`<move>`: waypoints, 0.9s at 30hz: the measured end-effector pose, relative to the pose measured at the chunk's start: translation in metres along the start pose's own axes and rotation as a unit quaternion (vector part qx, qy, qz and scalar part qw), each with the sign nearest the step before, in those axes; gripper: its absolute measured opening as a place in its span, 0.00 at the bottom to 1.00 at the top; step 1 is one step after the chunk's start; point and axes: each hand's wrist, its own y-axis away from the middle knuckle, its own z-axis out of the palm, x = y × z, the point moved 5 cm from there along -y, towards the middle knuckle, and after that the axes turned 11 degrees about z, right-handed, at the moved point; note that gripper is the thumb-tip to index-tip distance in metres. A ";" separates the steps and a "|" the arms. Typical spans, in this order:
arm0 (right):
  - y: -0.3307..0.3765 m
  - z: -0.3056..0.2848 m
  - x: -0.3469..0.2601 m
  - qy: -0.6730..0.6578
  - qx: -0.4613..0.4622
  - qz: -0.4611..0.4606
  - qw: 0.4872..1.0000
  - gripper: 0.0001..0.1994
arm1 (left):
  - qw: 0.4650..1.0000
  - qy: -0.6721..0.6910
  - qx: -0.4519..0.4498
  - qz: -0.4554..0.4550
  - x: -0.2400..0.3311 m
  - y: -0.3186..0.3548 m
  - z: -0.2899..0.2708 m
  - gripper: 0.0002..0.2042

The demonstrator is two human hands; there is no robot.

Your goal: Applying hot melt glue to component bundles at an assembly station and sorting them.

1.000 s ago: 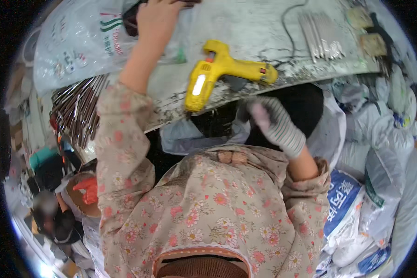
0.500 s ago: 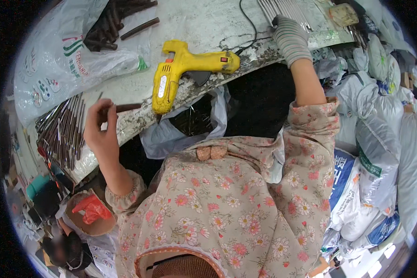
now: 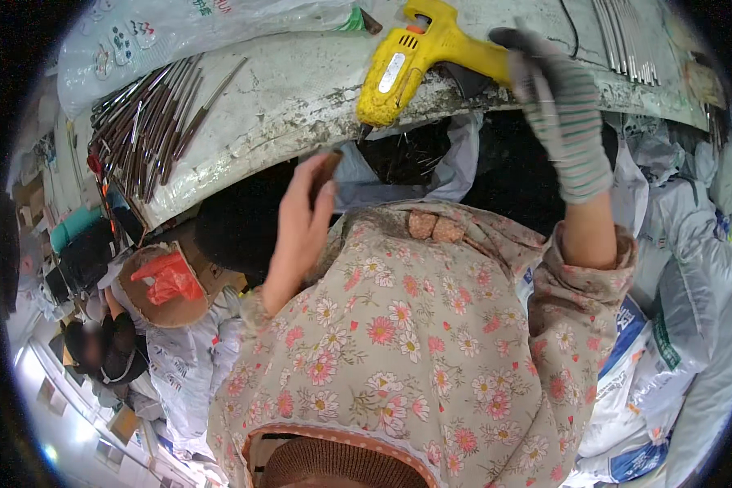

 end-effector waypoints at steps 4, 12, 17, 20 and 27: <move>0.002 0.045 -0.021 0.313 -0.092 0.049 0.944 0.27 | 0.980 0.153 -0.006 -0.130 -0.011 0.008 0.021 0.12; -0.003 0.047 -0.017 0.429 -0.169 0.110 0.881 0.35 | 0.946 0.268 -0.036 -0.181 -0.007 -0.007 0.036 0.10; -0.004 0.043 -0.009 0.401 -0.148 0.045 0.903 0.32 | 0.937 0.299 -0.035 -0.176 -0.003 -0.009 0.035 0.11; -0.004 0.043 -0.009 0.378 -0.152 0.045 0.912 0.31 | 0.938 0.298 -0.032 -0.174 -0.004 -0.004 0.032 0.11; -0.001 0.042 -0.006 0.284 -0.115 0.017 0.952 0.32 | 0.938 0.291 -0.042 -0.182 -0.004 0.005 0.027 0.12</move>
